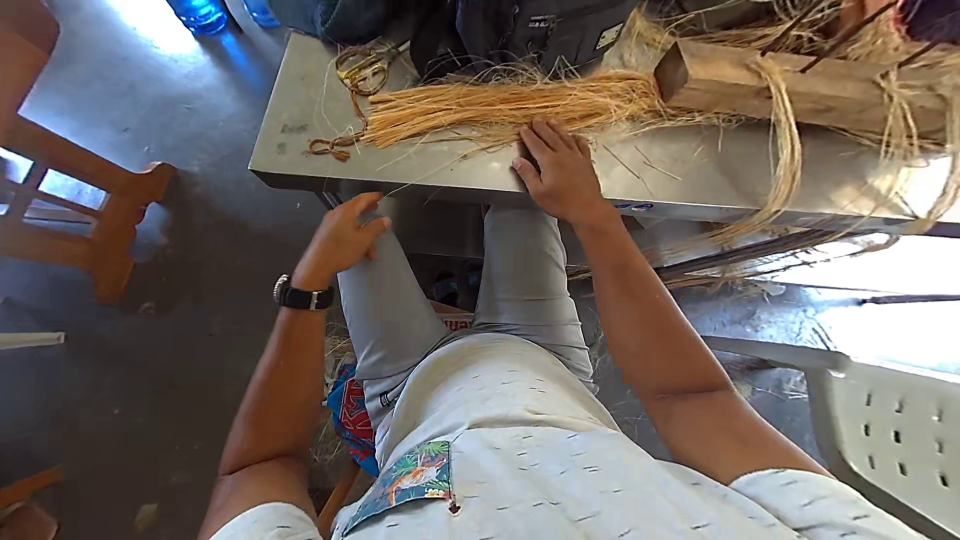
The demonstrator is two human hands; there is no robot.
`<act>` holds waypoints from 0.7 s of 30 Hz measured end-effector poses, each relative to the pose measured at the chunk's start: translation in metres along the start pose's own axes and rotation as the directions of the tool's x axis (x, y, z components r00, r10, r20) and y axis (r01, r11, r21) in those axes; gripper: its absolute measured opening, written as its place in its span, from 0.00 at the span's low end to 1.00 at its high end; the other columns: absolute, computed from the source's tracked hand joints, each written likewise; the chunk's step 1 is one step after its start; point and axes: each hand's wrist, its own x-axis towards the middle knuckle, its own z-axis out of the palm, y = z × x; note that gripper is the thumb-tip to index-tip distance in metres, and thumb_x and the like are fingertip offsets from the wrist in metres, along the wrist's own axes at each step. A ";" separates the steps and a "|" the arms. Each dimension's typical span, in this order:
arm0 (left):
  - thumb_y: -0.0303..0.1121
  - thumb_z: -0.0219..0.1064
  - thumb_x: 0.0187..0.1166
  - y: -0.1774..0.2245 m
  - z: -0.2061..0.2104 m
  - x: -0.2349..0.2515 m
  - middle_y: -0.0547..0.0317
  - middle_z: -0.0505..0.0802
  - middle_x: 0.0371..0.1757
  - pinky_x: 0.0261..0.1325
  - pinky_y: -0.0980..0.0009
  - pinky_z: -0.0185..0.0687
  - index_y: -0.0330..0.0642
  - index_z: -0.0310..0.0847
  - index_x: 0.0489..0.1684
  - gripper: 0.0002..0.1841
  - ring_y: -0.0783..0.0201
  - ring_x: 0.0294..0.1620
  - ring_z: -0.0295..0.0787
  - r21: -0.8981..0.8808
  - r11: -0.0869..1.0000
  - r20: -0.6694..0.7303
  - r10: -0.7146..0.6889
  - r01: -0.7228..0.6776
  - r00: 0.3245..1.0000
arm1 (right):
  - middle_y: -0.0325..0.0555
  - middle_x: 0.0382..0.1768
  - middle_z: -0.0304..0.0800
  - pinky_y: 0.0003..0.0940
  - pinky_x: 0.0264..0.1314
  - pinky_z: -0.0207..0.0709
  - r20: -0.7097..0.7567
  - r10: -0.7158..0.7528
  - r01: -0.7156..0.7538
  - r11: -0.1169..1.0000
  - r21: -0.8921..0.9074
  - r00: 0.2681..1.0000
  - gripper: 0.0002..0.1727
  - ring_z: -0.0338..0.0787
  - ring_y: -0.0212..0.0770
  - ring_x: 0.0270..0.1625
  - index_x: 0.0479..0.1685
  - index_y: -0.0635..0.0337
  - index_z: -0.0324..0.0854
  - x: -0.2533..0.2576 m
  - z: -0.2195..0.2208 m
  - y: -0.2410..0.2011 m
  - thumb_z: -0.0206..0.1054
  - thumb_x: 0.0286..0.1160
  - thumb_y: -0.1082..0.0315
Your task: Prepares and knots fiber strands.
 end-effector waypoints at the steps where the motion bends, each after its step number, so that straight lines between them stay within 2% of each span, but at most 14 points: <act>1: 0.41 0.62 0.90 0.001 0.005 0.007 0.46 0.90 0.62 0.33 0.57 0.93 0.42 0.75 0.78 0.22 0.58 0.29 0.92 0.022 1.000 -0.003 -0.002 0.002 1.000 | 0.51 0.92 0.59 0.69 0.91 0.43 0.002 0.005 -0.005 1.000 0.000 1.000 0.37 0.55 0.58 0.94 0.92 0.50 0.63 0.000 0.000 0.000 0.42 0.91 0.39; 3: 0.40 0.59 0.91 0.003 0.004 0.008 0.50 0.93 0.39 0.31 0.59 0.91 0.39 0.86 0.60 0.16 0.60 0.25 0.90 0.059 0.998 -0.056 0.018 -0.015 0.998 | 0.50 0.92 0.59 0.69 0.91 0.42 0.004 0.010 -0.010 1.000 0.006 1.000 0.37 0.55 0.57 0.94 0.92 0.50 0.63 0.001 0.000 0.000 0.42 0.91 0.40; 4: 0.40 0.58 0.92 0.002 -0.003 0.004 0.52 0.92 0.32 0.31 0.59 0.89 0.39 0.88 0.55 0.16 0.60 0.24 0.88 0.075 0.997 -0.084 0.033 -0.026 0.996 | 0.49 0.92 0.60 0.69 0.91 0.42 0.003 0.011 -0.012 1.000 0.007 1.000 0.37 0.55 0.57 0.94 0.91 0.50 0.64 0.001 -0.001 0.000 0.42 0.91 0.40; 6: 0.39 0.57 0.92 -0.004 -0.022 -0.013 0.56 0.88 0.25 0.26 0.63 0.82 0.40 0.90 0.52 0.16 0.63 0.20 0.82 0.088 0.992 -0.150 0.098 -0.086 0.984 | 0.49 0.92 0.59 0.69 0.91 0.41 0.009 0.010 -0.010 1.000 0.010 1.000 0.37 0.54 0.57 0.95 0.91 0.50 0.63 0.001 -0.001 -0.001 0.42 0.91 0.39; 9: 0.41 0.56 0.92 -0.019 -0.053 -0.053 0.59 0.83 0.22 0.18 0.72 0.70 0.44 0.88 0.54 0.15 0.68 0.14 0.72 0.092 0.985 -0.228 0.163 -0.146 0.960 | 0.49 0.93 0.58 0.69 0.92 0.40 0.022 0.010 -0.010 1.000 0.011 1.000 0.38 0.52 0.57 0.95 0.92 0.50 0.63 0.001 -0.001 -0.002 0.41 0.91 0.39; 13: 0.42 0.57 0.92 -0.038 -0.091 -0.094 0.64 0.80 0.19 0.14 0.77 0.64 0.48 0.89 0.54 0.14 0.72 0.11 0.67 0.103 0.993 -0.343 0.096 -0.065 0.934 | 0.48 0.93 0.57 0.68 0.92 0.39 0.044 0.020 -0.021 1.000 0.004 0.999 0.37 0.51 0.56 0.95 0.92 0.50 0.62 0.002 -0.003 -0.003 0.40 0.91 0.40; 18: 0.44 0.62 0.89 -0.068 -0.121 -0.131 0.71 0.80 0.19 0.14 0.82 0.66 0.53 0.89 0.52 0.11 0.77 0.11 0.68 0.004 0.999 -0.503 0.030 -0.032 0.864 | 0.48 0.93 0.57 0.67 0.92 0.39 0.041 0.016 -0.016 1.000 -0.007 0.999 0.38 0.52 0.56 0.95 0.92 0.49 0.62 0.002 -0.002 -0.001 0.40 0.91 0.38; 21: 0.44 0.62 0.89 -0.081 -0.134 -0.150 0.74 0.79 0.20 0.16 0.82 0.67 0.53 0.89 0.53 0.11 0.79 0.12 0.69 -0.031 0.999 -0.631 -0.043 0.030 0.775 | 0.48 0.93 0.57 0.68 0.92 0.40 0.029 0.008 -0.008 1.000 -0.009 1.000 0.38 0.53 0.56 0.95 0.92 0.49 0.62 0.002 -0.002 0.000 0.40 0.90 0.38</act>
